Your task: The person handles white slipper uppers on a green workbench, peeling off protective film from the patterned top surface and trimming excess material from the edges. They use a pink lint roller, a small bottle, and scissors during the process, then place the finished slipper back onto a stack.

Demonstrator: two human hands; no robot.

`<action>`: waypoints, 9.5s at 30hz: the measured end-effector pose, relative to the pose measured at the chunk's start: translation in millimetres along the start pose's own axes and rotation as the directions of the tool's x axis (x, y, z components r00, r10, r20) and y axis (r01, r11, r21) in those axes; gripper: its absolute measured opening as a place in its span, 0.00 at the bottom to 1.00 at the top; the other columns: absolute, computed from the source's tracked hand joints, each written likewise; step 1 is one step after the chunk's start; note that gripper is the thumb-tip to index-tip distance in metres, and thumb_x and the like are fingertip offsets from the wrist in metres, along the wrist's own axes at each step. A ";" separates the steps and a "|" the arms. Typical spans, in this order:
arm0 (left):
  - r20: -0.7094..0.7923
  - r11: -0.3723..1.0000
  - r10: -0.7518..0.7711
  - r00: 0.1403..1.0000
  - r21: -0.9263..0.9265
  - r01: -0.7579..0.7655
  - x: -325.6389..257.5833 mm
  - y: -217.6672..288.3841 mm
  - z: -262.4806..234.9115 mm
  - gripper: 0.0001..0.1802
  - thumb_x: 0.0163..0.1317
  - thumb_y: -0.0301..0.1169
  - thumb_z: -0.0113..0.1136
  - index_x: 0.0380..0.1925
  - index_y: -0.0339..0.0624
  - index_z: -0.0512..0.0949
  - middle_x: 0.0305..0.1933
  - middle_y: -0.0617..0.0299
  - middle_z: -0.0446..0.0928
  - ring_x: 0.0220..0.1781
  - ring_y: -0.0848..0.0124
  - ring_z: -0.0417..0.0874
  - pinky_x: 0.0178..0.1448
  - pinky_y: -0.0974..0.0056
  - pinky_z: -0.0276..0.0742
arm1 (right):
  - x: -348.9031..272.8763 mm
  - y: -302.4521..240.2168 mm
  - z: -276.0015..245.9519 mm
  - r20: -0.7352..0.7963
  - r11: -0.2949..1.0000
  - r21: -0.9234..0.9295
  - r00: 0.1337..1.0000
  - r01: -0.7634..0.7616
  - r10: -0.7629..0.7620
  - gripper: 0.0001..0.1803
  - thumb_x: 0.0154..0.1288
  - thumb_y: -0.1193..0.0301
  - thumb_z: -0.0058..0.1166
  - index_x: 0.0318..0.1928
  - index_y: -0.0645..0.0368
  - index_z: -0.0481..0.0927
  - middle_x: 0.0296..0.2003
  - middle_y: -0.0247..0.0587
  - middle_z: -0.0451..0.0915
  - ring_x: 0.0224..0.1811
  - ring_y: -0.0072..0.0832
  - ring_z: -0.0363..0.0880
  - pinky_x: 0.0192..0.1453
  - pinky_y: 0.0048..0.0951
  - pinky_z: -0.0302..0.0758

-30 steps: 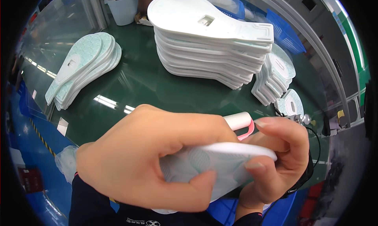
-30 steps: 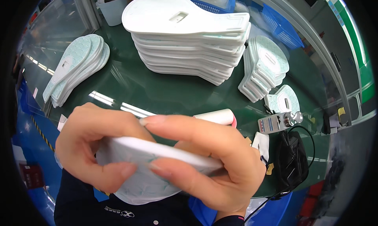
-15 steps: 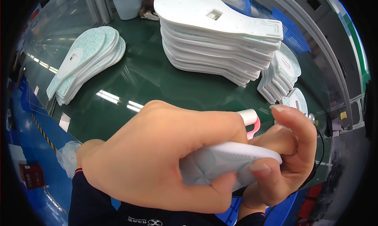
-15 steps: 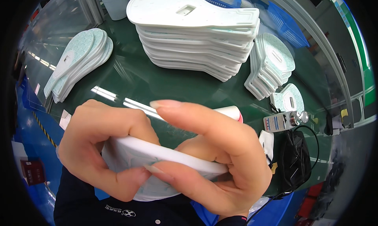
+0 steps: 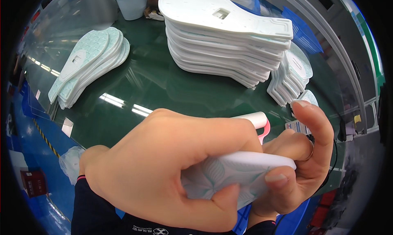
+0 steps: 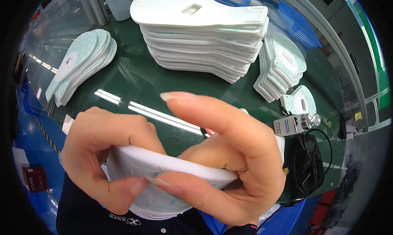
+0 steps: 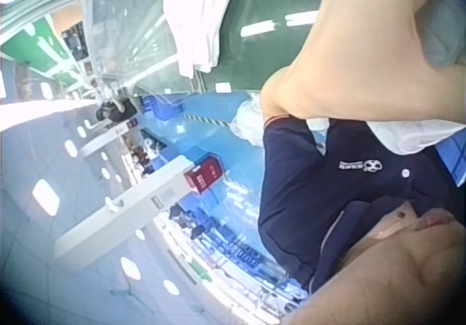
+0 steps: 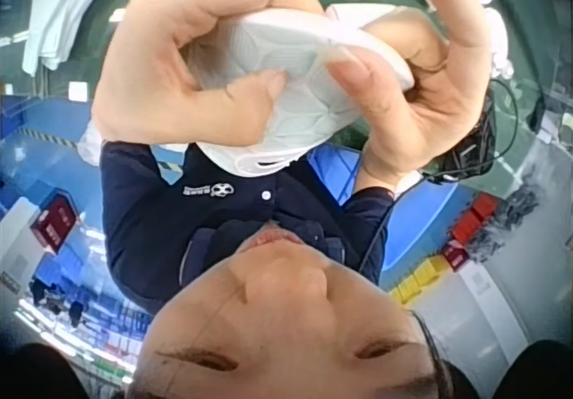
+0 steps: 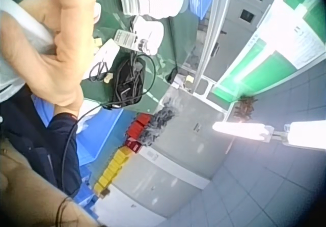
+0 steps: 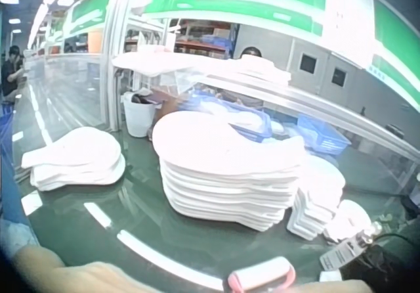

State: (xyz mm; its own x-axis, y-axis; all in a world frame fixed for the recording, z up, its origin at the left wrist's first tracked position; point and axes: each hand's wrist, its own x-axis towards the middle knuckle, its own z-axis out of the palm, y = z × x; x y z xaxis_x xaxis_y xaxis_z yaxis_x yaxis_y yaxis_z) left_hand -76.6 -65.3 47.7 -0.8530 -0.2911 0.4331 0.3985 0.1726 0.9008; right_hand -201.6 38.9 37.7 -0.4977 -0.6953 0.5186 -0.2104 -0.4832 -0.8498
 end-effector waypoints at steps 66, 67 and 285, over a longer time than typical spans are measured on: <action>0.004 0.988 -0.131 0.991 -0.085 0.131 -2.4 4.9 2.7 0.06 0.42 0.21 0.53 0.24 0.32 0.70 0.19 0.60 0.70 0.19 0.78 0.70 0.21 0.75 0.60 | 2.3 -2.9 8.0 -0.034 0.998 -0.031 0.998 -0.054 0.053 0.43 0.38 0.67 0.63 0.52 0.78 0.55 0.11 0.31 0.68 0.14 0.12 0.62 0.18 0.11 0.58; 0.005 0.989 -0.123 0.992 -0.077 0.123 -2.4 4.6 2.6 0.06 0.42 0.21 0.53 0.23 0.32 0.70 0.19 0.60 0.70 0.19 0.78 0.70 0.21 0.75 0.60 | 2.1 -3.6 6.8 -0.020 0.998 -0.041 0.998 -0.057 0.056 0.43 0.38 0.67 0.63 0.52 0.78 0.55 0.11 0.31 0.68 0.14 0.12 0.63 0.18 0.11 0.58; 0.067 0.804 0.117 0.991 0.579 -0.134 -11.9 11.1 6.4 0.28 0.43 0.16 0.53 0.49 0.30 0.62 0.48 0.45 0.69 0.45 0.58 0.75 0.47 0.68 0.73 | -16.7 -12.4 26.6 -0.124 0.937 -0.349 0.991 0.011 -0.058 0.53 0.46 0.53 0.59 0.60 0.68 0.39 0.18 0.27 0.69 0.22 0.13 0.66 0.35 0.17 0.63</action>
State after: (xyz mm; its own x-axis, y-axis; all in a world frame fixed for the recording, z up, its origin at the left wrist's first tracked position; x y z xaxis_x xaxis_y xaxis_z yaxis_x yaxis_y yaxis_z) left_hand -64.1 -54.0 52.4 -0.8215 -0.2051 0.5321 0.2395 0.7227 0.6483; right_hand -168.2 42.3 42.1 -0.5852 -0.5943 0.5516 -0.4967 -0.2749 -0.8232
